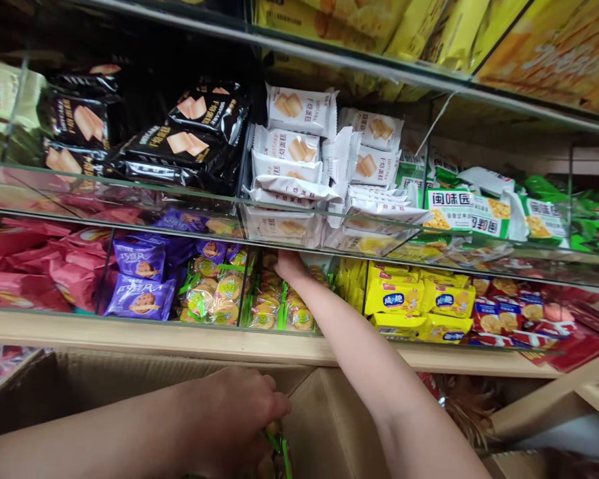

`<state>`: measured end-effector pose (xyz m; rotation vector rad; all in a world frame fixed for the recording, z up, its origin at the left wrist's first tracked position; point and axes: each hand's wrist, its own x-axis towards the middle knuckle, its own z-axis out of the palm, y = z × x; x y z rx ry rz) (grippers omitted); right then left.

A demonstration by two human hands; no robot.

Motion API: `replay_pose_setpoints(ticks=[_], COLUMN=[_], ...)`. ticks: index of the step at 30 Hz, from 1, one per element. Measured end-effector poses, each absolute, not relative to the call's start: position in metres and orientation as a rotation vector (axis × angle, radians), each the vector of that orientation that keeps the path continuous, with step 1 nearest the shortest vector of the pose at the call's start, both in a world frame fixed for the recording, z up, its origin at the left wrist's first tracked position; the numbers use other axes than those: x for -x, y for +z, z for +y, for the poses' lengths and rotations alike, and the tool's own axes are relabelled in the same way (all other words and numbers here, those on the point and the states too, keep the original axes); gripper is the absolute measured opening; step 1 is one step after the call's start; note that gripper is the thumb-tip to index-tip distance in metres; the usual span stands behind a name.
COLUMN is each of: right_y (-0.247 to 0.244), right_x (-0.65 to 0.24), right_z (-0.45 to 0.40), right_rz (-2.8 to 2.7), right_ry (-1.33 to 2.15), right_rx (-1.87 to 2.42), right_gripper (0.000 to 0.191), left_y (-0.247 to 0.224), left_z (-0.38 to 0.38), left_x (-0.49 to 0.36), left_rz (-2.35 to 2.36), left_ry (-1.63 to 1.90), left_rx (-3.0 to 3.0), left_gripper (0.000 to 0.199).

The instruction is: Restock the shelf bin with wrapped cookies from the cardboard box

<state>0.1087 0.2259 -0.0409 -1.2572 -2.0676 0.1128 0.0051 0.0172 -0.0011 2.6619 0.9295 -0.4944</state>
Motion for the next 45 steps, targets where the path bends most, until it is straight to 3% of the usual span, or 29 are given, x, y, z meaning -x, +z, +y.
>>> replay_pose_setpoints(ticks=[7,13,28,31,36,40,42,45], right_y=[-0.046,-0.041,-0.030,-0.020,-0.021,-0.056,-0.082,-0.118], right_x=[-0.112,-0.119,-0.116,-0.118,-0.139,-0.143,-0.131,-0.101], right_z=[0.230,0.229,0.213,0.189,0.080,-0.005,-0.022,-0.023], right_rz=[-2.197,-2.245,-2.179,-2.104,-1.918,-2.326,-2.510,-2.546], right_ry=[0.022,-0.006,0.025,0.042,0.065,0.522,0.758,1.092], right_rx=[1.190,1.188,1.266,1.328,1.212,1.065,0.958,0.947], right_gripper=[0.052,0.063,0.071,0.058,0.014,0.009,0.024,0.078], left_y=[-0.004,-0.008,-0.012,-0.006,0.003,0.000,-0.002,-0.001], left_z=[0.017,0.016,0.010,0.015,0.035,0.045,0.045,0.039], left_x=[-0.005,-0.003,-0.005,-0.004,0.005,0.008,0.006,-0.002], left_rz=[0.889,0.935,0.934,0.945,1.058,1.044,1.048,1.072], left_ry=[-0.523,-0.558,-0.601,-0.662,-0.760,-0.693,-0.669,-0.644], left_rx=[-2.690,-2.683,-2.674,-2.629,-2.583,-2.572,-2.565,-2.550], left_gripper=[0.031,0.033,0.038,0.037,0.029,0.029,0.030,0.032])
